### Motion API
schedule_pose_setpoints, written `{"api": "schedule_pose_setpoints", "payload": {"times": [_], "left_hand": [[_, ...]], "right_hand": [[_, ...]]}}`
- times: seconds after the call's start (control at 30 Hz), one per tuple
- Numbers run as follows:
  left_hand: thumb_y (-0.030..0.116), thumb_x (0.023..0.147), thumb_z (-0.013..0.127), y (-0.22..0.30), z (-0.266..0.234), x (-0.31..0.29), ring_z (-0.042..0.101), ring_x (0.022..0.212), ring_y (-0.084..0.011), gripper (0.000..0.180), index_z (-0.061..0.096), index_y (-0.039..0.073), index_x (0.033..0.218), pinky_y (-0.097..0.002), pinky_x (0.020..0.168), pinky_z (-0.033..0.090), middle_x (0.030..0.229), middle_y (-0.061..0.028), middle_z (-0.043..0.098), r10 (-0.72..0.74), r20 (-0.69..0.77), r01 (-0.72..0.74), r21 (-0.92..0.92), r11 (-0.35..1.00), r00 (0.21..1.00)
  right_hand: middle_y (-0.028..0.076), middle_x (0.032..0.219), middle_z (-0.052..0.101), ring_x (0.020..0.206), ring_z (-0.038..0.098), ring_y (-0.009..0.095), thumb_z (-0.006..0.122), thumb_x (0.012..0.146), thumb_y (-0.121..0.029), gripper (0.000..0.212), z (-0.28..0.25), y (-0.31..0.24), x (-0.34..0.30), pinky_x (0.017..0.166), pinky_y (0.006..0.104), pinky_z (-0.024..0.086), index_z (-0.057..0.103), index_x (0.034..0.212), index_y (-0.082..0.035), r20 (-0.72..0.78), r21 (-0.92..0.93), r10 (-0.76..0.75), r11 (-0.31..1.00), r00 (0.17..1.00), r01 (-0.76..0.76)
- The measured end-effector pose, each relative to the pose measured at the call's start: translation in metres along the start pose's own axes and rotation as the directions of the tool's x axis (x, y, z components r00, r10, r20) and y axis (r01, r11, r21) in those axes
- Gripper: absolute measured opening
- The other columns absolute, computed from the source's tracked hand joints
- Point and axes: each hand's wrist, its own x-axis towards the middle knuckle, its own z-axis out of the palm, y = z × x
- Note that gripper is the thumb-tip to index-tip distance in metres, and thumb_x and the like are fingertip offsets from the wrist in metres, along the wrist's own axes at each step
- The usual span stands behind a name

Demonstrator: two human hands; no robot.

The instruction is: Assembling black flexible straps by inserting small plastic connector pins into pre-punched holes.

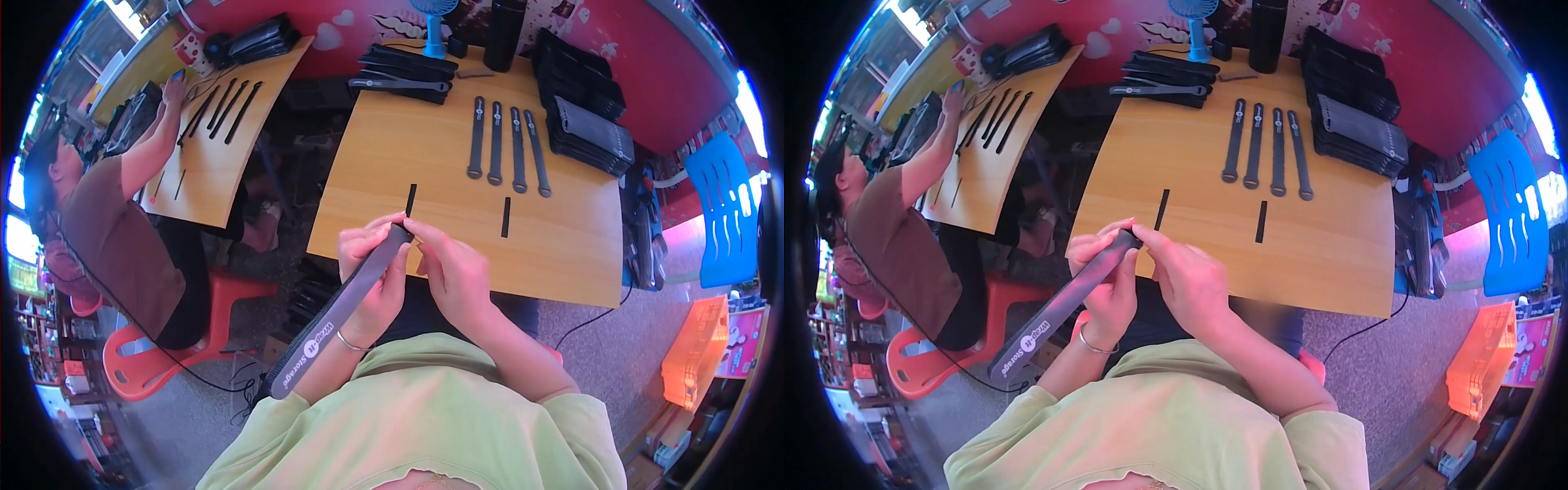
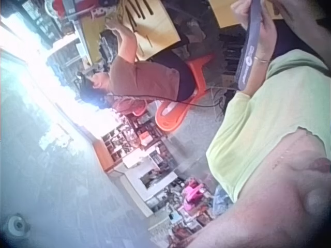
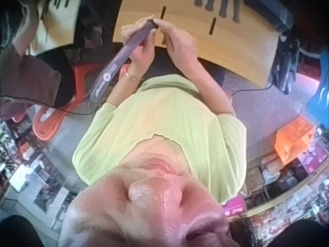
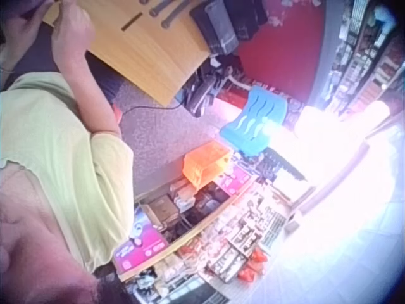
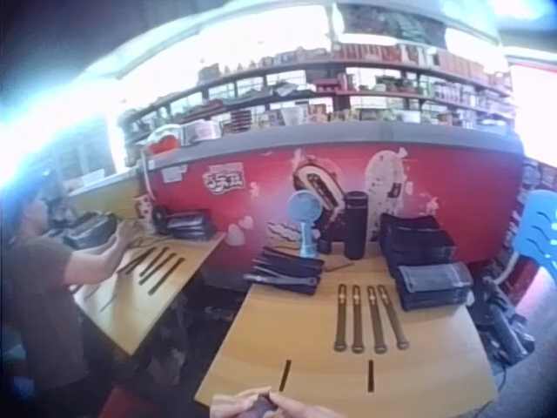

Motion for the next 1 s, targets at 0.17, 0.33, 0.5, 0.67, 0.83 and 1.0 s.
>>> {"api": "schedule_pose_setpoints", "payload": {"times": [0.17, 0.33, 0.5, 0.67, 0.83, 1.0], "left_hand": [[-0.006, 0.086, 0.058, 0.004, 0.002, -0.003, 0.059, 0.104, -0.0295, 0.029, 0.043, 0.003, 0.109, -0.0343, 0.084, 0.051, 0.103, -0.0102, 0.045, -0.058, -0.028, 0.056, -0.061, 0.997, 0.998], [0.001, 0.090, 0.056, 0.003, -0.009, -0.002, 0.059, 0.104, -0.0272, 0.032, 0.041, 0.003, 0.118, -0.0358, 0.086, 0.051, 0.109, -0.0148, 0.056, -0.599, 0.082, 0.561, -0.470, 0.681, 0.797], [0.001, 0.089, 0.058, -0.001, -0.010, 0.021, 0.064, 0.093, -0.0204, 0.025, 0.045, 0.000, 0.110, -0.0335, 0.079, 0.056, 0.106, -0.0147, 0.062, -0.704, 0.136, 0.624, -0.598, 0.503, 0.697], [-0.002, 0.085, 0.061, -0.004, -0.003, 0.008, 0.064, 0.094, -0.0185, 0.023, 0.047, -0.001, 0.103, -0.0304, 0.083, 0.054, 0.106, -0.0151, 0.062, -0.631, -0.005, 0.549, -0.488, 0.679, 0.776], [-0.006, 0.081, 0.064, 0.000, -0.007, 0.009, 0.063, 0.095, -0.0167, 0.028, 0.048, -0.001, 0.103, -0.0290, 0.087, 0.051, 0.107, -0.0152, 0.062, -0.561, 0.014, 0.526, -0.364, 0.768, 0.828], [-0.009, 0.078, 0.065, -0.005, -0.006, 0.013, 0.062, 0.096, -0.0161, 0.031, 0.047, 0.000, 0.101, -0.0287, 0.088, 0.050, 0.101, -0.0110, 0.061, -0.544, 0.126, 0.546, -0.381, 0.746, 0.830]], "right_hand": [[0.002, 0.063, 0.055, 0.060, 0.057, 0.007, 0.048, 0.094, -0.004, 0.024, 0.001, -0.018, 0.002, 0.053, 0.0241, 0.044, 0.051, 0.117, -0.010, 0.293, 0.703, 0.462, 0.490, 0.837, -0.516], [0.005, 0.068, 0.060, 0.062, 0.061, 0.010, 0.049, 0.093, -0.003, 0.018, 0.001, -0.017, 0.009, 0.054, 0.0248, 0.046, 0.050, 0.111, -0.005, 0.211, 0.711, 0.429, 0.550, 0.878, -0.439], [0.010, 0.075, 0.064, 0.064, 0.066, 0.022, 0.056, 0.089, -0.003, 0.018, 0.005, -0.007, 0.009, 0.054, 0.0305, 0.049, 0.053, 0.107, -0.004, -0.045, 0.206, 0.111, 0.974, 0.993, -0.100], [0.010, 0.073, 0.065, 0.062, 0.065, 0.022, 0.057, 0.088, -0.003, 0.016, 0.006, -0.012, 0.011, 0.053, 0.0301, 0.049, 0.056, 0.104, -0.004, -0.019, 0.229, 0.183, 0.958, 0.983, -0.174], [0.010, 0.071, 0.064, 0.060, 0.064, 0.018, 0.055, 0.089, -0.002, 0.015, 0.002, -0.011, 0.011, 0.054, 0.0282, 0.049, 0.057, 0.105, -0.002, 0.044, 0.327, 0.247, 0.912, 0.968, -0.248], [0.010, 0.072, 0.064, 0.060, 0.063, 0.016, 0.056, 0.089, -0.001, 0.010, -0.003, -0.008, 0.020, 0.055, 0.0267, 0.049, 0.060, 0.099, -0.001, -0.022, 0.367, 0.269, 0.898, 0.963, -0.242]]}}
